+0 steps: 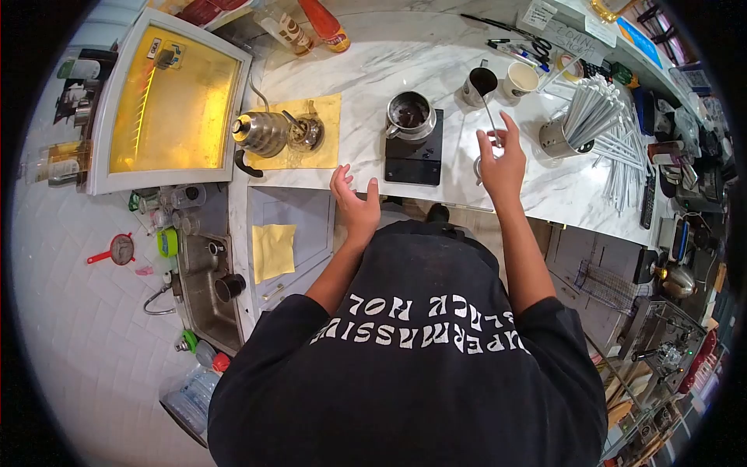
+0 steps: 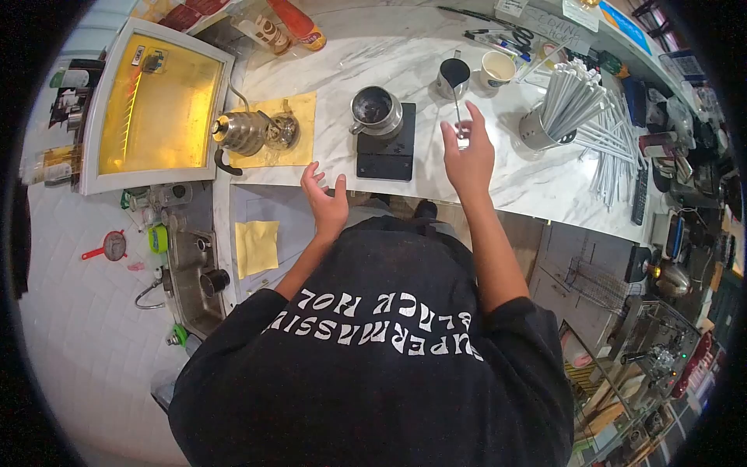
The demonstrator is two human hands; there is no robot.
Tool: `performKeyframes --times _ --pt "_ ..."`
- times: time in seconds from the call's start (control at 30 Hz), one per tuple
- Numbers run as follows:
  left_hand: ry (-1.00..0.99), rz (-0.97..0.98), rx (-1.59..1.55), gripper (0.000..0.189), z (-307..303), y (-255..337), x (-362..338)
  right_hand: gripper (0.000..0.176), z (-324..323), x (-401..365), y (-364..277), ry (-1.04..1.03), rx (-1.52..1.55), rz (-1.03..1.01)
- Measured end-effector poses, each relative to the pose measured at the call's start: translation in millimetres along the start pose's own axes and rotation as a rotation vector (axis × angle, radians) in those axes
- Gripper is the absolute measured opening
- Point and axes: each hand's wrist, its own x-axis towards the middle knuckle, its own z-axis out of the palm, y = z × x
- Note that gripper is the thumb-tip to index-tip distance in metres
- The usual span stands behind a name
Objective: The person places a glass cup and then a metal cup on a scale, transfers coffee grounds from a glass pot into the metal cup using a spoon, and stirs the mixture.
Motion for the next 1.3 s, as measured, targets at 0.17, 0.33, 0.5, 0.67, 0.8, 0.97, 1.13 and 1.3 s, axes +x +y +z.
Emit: performKeyframes --times 0.17,0.33,0.5,0.67,0.8,0.97,1.13,1.3 --pt "-0.021 -0.015 0.009 0.062 5.8 19.3 -9.4 0.018 1.1 36.6 24.3 0.084 -0.308 -0.391" --pt "0.042 0.015 0.005 0.059 11.7 11.5 -5.3 0.014 -21.6 56.5 14.2 0.149 -0.276 -0.444" --pt "0.038 -0.043 -0.034 0.057 18.1 26.7 -5.4 0.023 -33.7 83.3 9.4 0.156 -0.227 -0.379" --pt "0.065 -0.017 -0.018 0.058 24.1 24.9 1.3 0.036 -27.2 100.6 3.9 0.181 -0.012 -0.098" --pt "0.093 0.018 -0.008 0.059 27.7 20.3 3.5 0.038 -21.7 101.9 12.9 0.244 0.049 0.076" --pt "0.090 -0.049 -0.046 0.059 29.2 24.2 2.4 0.035 -4.1 81.4 13.9 0.266 0.199 0.109" --pt "0.088 -0.027 -0.037 0.059 30.2 20.6 2.7 0.026 6.9 58.9 6.2 0.186 0.129 0.025" --pt "0.068 -0.025 -0.042 0.058 31.4 19.4 3.6 0.021 13.0 48.9 9.3 0.092 0.064 -0.131"
